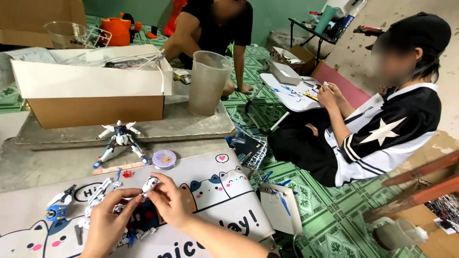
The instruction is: The person assembles a white and blue action figure by hand, picking up small plastic parts from a pile and snapping them together. They work on a mat with a cartoon cat design, occasionally adjusting the camera or looking at a partially assembled figure nearby.
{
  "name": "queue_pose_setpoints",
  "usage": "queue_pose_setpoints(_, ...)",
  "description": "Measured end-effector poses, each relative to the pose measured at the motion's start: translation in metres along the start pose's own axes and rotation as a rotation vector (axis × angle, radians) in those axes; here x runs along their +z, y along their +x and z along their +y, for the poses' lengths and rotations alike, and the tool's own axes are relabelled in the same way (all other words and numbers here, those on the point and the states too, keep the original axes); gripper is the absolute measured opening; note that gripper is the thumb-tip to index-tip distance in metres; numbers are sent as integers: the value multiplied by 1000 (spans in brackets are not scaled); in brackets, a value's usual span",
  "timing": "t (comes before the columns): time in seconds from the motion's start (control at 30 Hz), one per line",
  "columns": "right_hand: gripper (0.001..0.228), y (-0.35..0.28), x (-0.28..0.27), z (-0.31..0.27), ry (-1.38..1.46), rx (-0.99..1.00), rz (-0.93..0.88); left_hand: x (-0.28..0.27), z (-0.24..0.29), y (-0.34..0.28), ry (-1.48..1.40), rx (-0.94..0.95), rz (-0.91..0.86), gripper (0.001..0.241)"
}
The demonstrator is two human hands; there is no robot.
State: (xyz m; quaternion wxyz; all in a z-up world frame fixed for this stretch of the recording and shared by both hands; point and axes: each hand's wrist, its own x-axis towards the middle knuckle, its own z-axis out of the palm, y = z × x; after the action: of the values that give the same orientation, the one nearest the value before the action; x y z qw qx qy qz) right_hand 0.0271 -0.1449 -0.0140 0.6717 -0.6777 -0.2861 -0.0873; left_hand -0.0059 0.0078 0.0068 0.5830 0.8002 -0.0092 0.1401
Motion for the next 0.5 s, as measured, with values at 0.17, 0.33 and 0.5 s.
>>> queue_pose_setpoints(0.17, 39, 1, 0, 7, 10, -61, -8, -3, 2, 2, 34, 73, -2, 17)
queue_pose_setpoints(0.33, 40, -3, -5, 12, -156, 141, 57, -3, -3, -2, 55, 144, -13, 14)
queue_pose_setpoints(0.5, 32, 1, -4, 12, -375, -165, 74, -8, 6, -1, -73, 123, 65, 12)
